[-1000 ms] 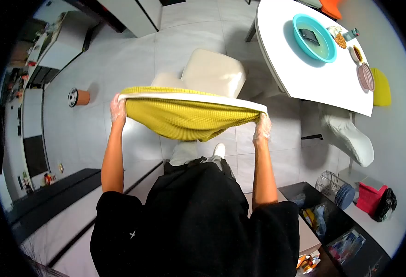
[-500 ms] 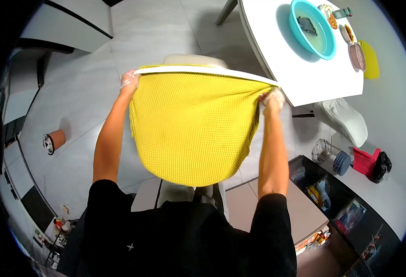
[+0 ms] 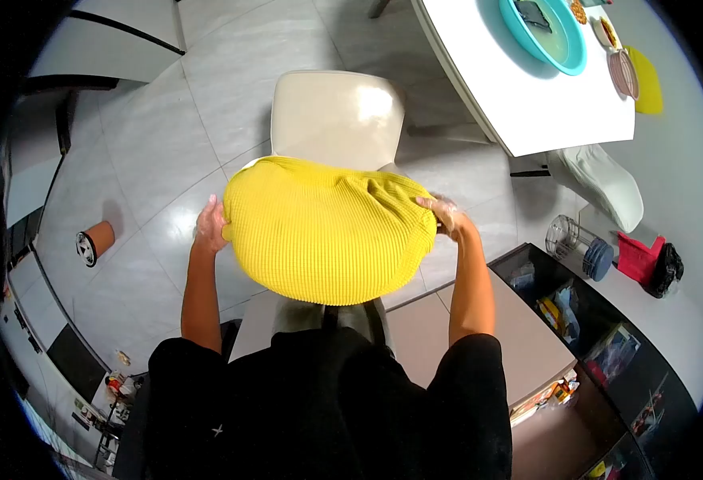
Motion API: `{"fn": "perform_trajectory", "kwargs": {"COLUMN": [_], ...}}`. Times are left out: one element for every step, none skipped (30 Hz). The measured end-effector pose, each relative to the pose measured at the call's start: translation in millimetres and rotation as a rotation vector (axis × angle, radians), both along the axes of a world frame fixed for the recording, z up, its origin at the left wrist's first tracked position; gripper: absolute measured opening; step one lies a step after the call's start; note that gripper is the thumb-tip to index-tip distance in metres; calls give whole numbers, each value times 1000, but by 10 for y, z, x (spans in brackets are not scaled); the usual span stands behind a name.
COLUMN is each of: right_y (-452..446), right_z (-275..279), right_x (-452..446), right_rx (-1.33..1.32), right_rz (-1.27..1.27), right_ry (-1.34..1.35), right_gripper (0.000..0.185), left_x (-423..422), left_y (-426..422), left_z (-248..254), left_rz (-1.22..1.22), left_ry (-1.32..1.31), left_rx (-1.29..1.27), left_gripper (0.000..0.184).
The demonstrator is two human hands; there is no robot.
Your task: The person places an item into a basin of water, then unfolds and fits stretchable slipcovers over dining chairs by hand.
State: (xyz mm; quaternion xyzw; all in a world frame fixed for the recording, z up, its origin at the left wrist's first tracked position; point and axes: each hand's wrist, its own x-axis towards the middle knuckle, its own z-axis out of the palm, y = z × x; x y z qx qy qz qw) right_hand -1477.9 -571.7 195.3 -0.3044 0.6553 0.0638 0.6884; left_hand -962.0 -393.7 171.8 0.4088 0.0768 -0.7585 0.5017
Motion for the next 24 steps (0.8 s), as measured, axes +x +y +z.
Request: {"fn": "perform_trajectory", "kwargs": {"right_y": [133,265,355,444,537,624,704,784,878,1011,1175,1341,1411,1464,1509,1536,1571,1597,1660,1756,1767,1768,1645,1435], "right_z": [68,106,111,53,26,68,157,291,227,1,-237,-438,-512,-576,-642,-641,-616,-590,-658,-725,-705,-663,-648,-605], "right_x": [-56,-117,-181,-277,-406,-453,-445,-467,-596,-857,-1021,-1044,-893,-751,-641,-513,-402,-339,-339,-325,-327,-312,-342,-338], "right_rx": [4,7,5,-8,-61,-113,-164,-266,-305,-343,-380,-412,-334,-257,-184,-101,-18,65,74,85,14,-69,-103,-132], "right_rz": [-92,-184,-272,-375,-428,-479,-530,-752,-846,-943,-1041,-1025,-1066,-1104,-1142,-1118,-1094,-1067,-1041,-1013,-824,-645,-822,-999], "right_ry": [-46,-92,-140,-221,-243,-264,-286,-313,-311,-309,-303,-160,4,-20,-46,-97,-148,-198,-141,-83,-106,-118,-64,-7], "right_gripper": [68,66,64,55,54,52,51,45,45,46,46,47,48,46,43,44,44,45,44,43,40,37,34,31], "left_x": [49,76,102,112,134,111,60,19,-29,-63,-71,-70,-70,-79,-114,-159,-186,-158,-57,70,200,302,375,461], "left_y": [232,395,559,651,729,739,712,674,576,449,378,371,376,402,464,524,567,584,587,606,646,652,648,491], "left_z": [-209,-359,-507,-573,-645,-613,-533,-457,-323,-171,-100,-119,-170,-211,-287,-388,-488,-566,-662,-744,-813,-847,-901,-817], "left_rz": [-7,-13,-20,-26,-34,4,43,83,178,270,359,341,323,302,210,117,23,-122,-266,-410,-555,-701,-846,-597], "left_ry": [5,3,2,-7,-17,-32,-49,-65,-57,-51,-44,-39,-33,-26,-45,-65,-84,-258,-433,-608,-782,-956,-1130,-1151], "left_rx": [0,25,50,102,158,166,173,180,134,87,42,43,44,44,155,261,367,379,384,390,396,398,398,387], "left_gripper": [53,54,55,56,58,58,59,59,57,55,52,54,57,59,57,55,54,52,51,49,48,47,46,45]}}
